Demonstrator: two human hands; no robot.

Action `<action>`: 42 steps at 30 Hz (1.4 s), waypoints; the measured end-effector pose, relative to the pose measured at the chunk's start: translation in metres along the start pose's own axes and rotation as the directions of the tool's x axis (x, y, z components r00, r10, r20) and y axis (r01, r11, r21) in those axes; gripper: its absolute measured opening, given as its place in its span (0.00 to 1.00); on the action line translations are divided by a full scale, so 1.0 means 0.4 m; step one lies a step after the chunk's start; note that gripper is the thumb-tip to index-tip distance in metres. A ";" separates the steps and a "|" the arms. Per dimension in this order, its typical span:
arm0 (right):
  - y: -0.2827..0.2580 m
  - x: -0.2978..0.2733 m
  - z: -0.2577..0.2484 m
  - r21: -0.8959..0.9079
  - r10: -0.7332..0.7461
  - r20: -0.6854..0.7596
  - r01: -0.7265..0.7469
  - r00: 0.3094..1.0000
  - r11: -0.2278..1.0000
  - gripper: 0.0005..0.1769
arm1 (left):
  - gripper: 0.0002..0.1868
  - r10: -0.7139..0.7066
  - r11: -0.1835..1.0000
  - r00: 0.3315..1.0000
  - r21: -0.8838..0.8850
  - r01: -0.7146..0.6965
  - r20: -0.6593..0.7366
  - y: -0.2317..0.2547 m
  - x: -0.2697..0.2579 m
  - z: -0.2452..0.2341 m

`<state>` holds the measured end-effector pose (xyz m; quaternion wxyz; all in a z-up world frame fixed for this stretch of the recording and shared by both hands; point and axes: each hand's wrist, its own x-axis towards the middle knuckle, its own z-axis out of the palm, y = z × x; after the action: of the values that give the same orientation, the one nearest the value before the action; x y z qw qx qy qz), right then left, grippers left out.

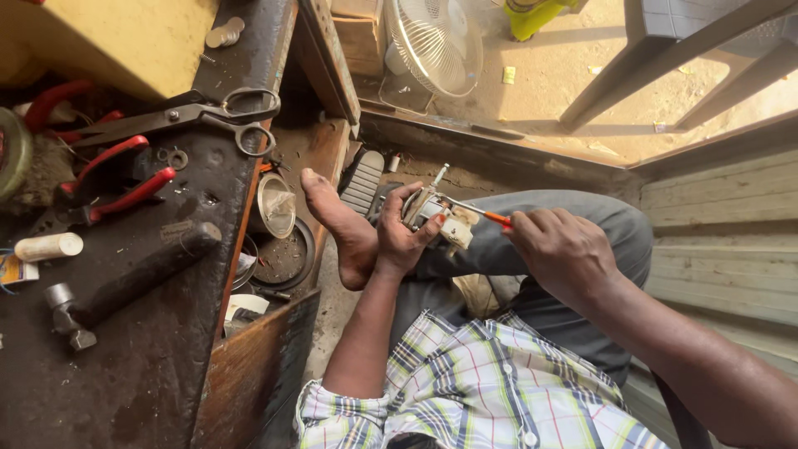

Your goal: The person uses a screwdriver to adjust and tighten screws on a small electrical component, likely a switch or motor part. They repeatedly rotate the component to access different sides and continue working on it while seated at a cluttered workbench.

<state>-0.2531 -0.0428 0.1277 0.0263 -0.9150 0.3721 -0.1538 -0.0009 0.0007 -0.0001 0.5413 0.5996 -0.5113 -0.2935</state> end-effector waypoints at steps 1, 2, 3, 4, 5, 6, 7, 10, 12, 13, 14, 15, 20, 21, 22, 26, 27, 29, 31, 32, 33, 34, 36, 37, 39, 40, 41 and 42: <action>0.002 0.001 0.002 0.020 0.036 0.052 -0.037 0.998 0.999 0.10 | 0.35 0.002 1.000 1.000 0.006 -0.002 0.001 -0.001 0.000 0.002; 0.004 -0.001 0.003 0.022 0.025 0.040 -0.026 0.999 0.999 0.10 | 0.35 0.006 1.000 1.000 0.013 -0.006 0.003 -0.002 0.002 0.002; 0.006 -0.001 0.005 0.024 0.015 0.027 -0.015 1.000 1.000 0.10 | 0.35 0.009 1.000 1.000 0.020 -0.009 0.005 -0.003 0.004 0.002; 0.007 -0.001 0.006 0.027 0.001 0.017 -0.001 1.000 1.000 0.11 | 0.35 0.000 1.000 1.000 0.011 0.000 0.012 -0.004 0.004 0.002; 0.009 -0.001 0.007 0.026 0.000 0.025 -0.001 1.000 1.000 0.10 | 0.36 -0.009 1.000 1.000 0.003 0.009 0.019 -0.005 0.005 0.001; 0.010 0.000 0.008 0.026 -0.001 0.033 0.000 0.999 1.000 0.10 | 0.36 -0.018 1.000 1.000 -0.005 0.019 0.025 -0.005 0.004 -0.001; 0.009 -0.001 0.009 0.026 -0.003 0.042 0.001 0.999 1.000 0.10 | 0.36 -0.024 1.000 0.999 -0.005 0.024 0.033 -0.004 0.000 -0.002; -0.005 -0.006 0.007 0.002 0.015 0.035 -0.015 0.999 1.000 0.09 | 0.37 -0.031 1.000 0.999 -0.003 0.031 0.041 -0.002 0.002 -0.001; -0.010 -0.008 0.008 0.016 0.018 0.001 -0.018 1.000 1.000 0.09 | 0.37 -0.040 0.999 0.998 0.007 0.040 0.040 -0.003 0.002 0.002; -0.012 -0.010 0.008 0.022 0.019 -0.016 -0.019 1.000 1.000 0.09 | 0.37 -0.036 0.999 0.998 0.009 0.035 0.042 -0.005 0.003 0.002; -0.013 -0.013 0.008 0.018 0.022 -0.012 -0.022 1.000 1.000 0.09 | 0.37 -0.033 0.999 0.999 0.011 0.033 0.044 -0.006 0.004 0.001; -0.016 -0.016 0.008 0.015 0.024 -0.009 -0.024 1.000 1.000 0.09 | 0.37 -0.031 0.999 0.999 0.012 0.030 0.045 -0.006 0.003 0.000; -0.023 -0.010 0.007 -0.002 0.038 -0.010 -0.038 0.999 0.999 0.09 | 0.37 -0.019 0.998 0.999 0.065 0.017 0.028 -0.001 0.006 -0.003; -0.023 -0.010 0.007 -0.012 0.041 0.003 -0.041 0.999 0.999 0.09 | 0.37 -0.014 0.998 1.000 0.068 0.012 0.024 -0.002 0.005 -0.004; -0.024 -0.010 0.008 -0.022 0.045 0.016 -0.045 0.999 0.999 0.09 | 0.37 -0.026 0.998 0.999 0.056 0.025 0.024 -0.003 0.004 -0.004; -0.011 -0.009 0.014 0.043 0.031 -0.023 -0.030 0.999 0.999 0.12 | 0.38 -0.033 0.998 0.999 0.052 0.031 0.028 -0.006 0.005 -0.002; -0.005 -0.009 0.016 0.059 0.039 -0.015 -0.038 0.999 0.998 0.10 | 0.37 -0.023 0.998 0.999 0.062 0.021 0.027 -0.007 0.006 -0.002; -0.001 -0.011 0.015 0.051 0.019 -0.030 -0.017 0.999 0.999 0.09 | 0.37 -0.005 0.998 1.000 0.067 0.003 0.028 -0.009 0.003 -0.003; 0.003 -0.008 0.005 -0.003 -0.043 -0.084 0.043 0.996 0.999 0.08 | 0.37 0.018 0.998 1.000 0.068 -0.019 0.024 -0.011 0.010 -0.004; 0.003 -0.008 0.000 -0.048 -0.049 -0.075 0.046 0.996 0.998 0.10 | 0.37 0.023 0.997 0.999 0.067 -0.024 0.023 -0.012 0.007 -0.004; 0.004 -0.007 -0.004 -0.094 -0.056 -0.066 0.050 0.996 0.994 0.12 | 0.37 0.028 0.997 0.999 0.066 -0.030 0.021 -0.013 0.005 -0.005; 0.005 -0.004 -0.005 -0.139 -0.061 -0.057 0.053 0.996 0.989 0.14 | 0.37 0.011 0.998 1.000 0.056 -0.012 0.026 -0.014 0.005 -0.005; 0.007 0.007 0.003 -0.074 0.064 0.127 -0.055 0.990 0.996 0.10 | 0.38 -0.023 0.999 0.999 0.034 0.022 0.040 -0.016 0.007 -0.004; 0.008 0.009 0.005 -0.049 0.122 0.219 -0.114 0.968 0.992 0.11 | 0.38 -0.024 0.999 0.999 0.035 0.022 0.044 -0.015 0.004 -0.003; 0.010 0.011 0.004 0.013 0.087 0.142 -0.090 0.986 0.996 0.14 | 0.37 -0.018 0.999 0.999 0.034 0.017 0.048 -0.013 0.006 -0.002; 0.008 0.010 0.004 0.046 0.070 0.106 -0.075 0.992 0.996 0.17 | 0.37 -0.016 0.999 0.999 0.041 0.014 0.044 -0.013 0.005 -0.002; 0.006 0.009 0.005 0.068 0.059 0.087 -0.066 0.994 0.996 0.15 | 0.37 -0.014 0.999 0.999 0.047 0.012 0.040 -0.013 0.005 -0.003; 0.006 0.010 0.005 0.091 0.048 0.067 -0.054 0.997 0.994 0.13 | 0.37 -0.012 0.999 0.999 0.054 0.010 0.034 -0.014 0.005 -0.004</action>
<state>-0.2513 -0.0472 0.1263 0.0848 -0.9076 0.3866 -0.1404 0.0030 -0.0013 -0.0044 0.5146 0.6116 -0.5248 -0.2929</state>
